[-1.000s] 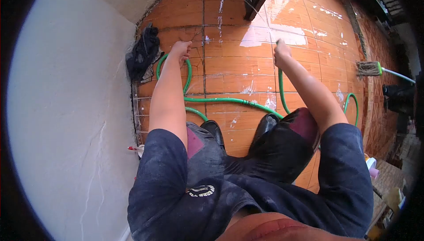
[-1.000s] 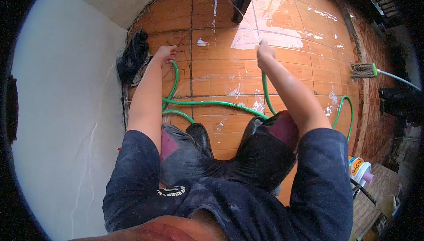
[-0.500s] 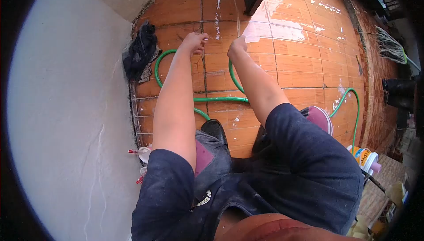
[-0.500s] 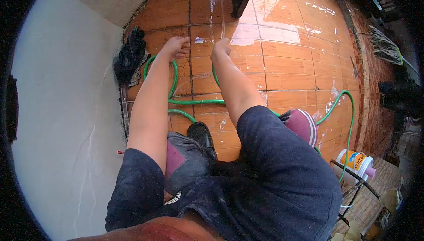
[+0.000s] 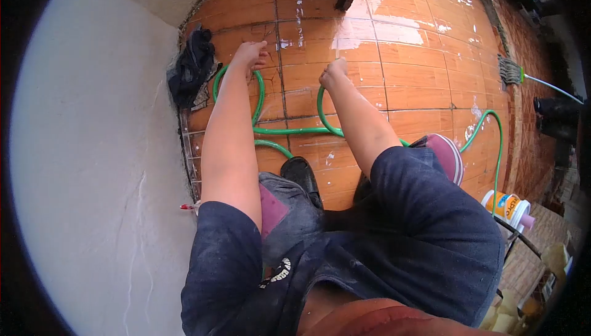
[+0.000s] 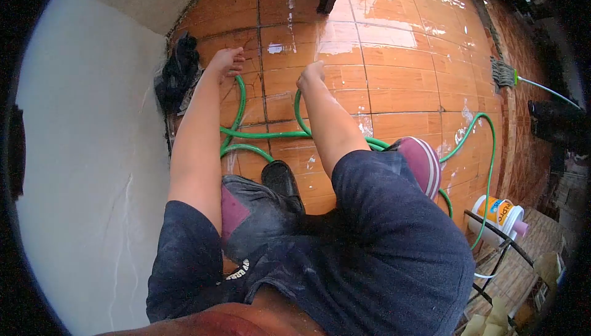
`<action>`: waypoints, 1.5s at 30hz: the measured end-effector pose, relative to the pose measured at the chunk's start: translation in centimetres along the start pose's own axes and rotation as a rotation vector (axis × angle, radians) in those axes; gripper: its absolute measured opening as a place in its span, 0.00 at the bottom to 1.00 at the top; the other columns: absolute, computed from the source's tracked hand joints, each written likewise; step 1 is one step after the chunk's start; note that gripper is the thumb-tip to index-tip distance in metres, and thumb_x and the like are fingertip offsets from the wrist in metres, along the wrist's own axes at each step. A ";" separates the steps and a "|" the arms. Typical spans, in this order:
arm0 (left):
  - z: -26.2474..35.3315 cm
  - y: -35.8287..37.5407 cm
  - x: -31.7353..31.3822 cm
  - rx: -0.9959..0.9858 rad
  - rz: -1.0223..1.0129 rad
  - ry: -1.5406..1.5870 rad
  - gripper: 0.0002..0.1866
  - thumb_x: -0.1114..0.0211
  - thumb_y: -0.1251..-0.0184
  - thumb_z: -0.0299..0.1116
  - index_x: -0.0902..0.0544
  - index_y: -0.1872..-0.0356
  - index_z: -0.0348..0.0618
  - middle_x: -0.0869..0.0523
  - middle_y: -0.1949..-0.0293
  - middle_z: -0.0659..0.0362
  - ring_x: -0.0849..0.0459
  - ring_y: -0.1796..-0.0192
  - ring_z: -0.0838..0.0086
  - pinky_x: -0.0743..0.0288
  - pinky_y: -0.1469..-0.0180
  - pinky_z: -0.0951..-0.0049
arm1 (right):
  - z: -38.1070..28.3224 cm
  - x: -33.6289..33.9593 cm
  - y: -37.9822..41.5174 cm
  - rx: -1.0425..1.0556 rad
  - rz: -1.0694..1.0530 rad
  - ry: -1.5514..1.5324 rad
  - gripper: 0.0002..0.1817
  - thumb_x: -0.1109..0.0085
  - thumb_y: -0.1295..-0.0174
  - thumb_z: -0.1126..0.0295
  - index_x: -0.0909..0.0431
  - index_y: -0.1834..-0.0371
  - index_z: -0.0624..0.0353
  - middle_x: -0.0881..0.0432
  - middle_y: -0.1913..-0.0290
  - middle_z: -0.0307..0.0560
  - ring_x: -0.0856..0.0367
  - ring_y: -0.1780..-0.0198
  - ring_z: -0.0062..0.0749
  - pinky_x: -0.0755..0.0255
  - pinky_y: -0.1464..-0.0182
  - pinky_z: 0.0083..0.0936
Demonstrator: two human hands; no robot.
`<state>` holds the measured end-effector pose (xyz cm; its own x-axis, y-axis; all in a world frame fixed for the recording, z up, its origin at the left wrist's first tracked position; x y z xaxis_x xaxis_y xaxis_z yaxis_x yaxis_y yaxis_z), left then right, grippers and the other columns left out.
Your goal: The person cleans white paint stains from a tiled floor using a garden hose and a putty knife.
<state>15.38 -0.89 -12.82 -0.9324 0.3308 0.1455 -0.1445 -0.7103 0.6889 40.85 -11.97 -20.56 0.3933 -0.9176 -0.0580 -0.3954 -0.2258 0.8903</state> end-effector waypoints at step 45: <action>-1.8 -3.4 -2.6 0.086 -0.067 -0.094 0.20 0.42 0.31 0.49 0.22 0.49 0.45 0.18 0.58 0.61 0.19 0.64 0.73 0.23 0.61 0.72 | 7.3 16.8 0.0 0.036 0.490 0.270 0.39 0.56 0.36 0.43 0.30 0.44 0.76 0.27 0.40 0.68 0.26 0.40 0.53 0.32 0.40 0.39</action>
<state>17.72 -0.42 -16.82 -0.8857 0.4356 0.1605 -0.1727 -0.6301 0.7571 41.44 -29.76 -24.83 0.3530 -0.8027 0.4807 -0.6118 0.1907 0.7677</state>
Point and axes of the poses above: each hand's wrist, its own y-axis away from the middle knuckle, its own x-axis out of the back of the hand, z = x × y, the point moved 8 cm from there along -y, towards the middle knuckle
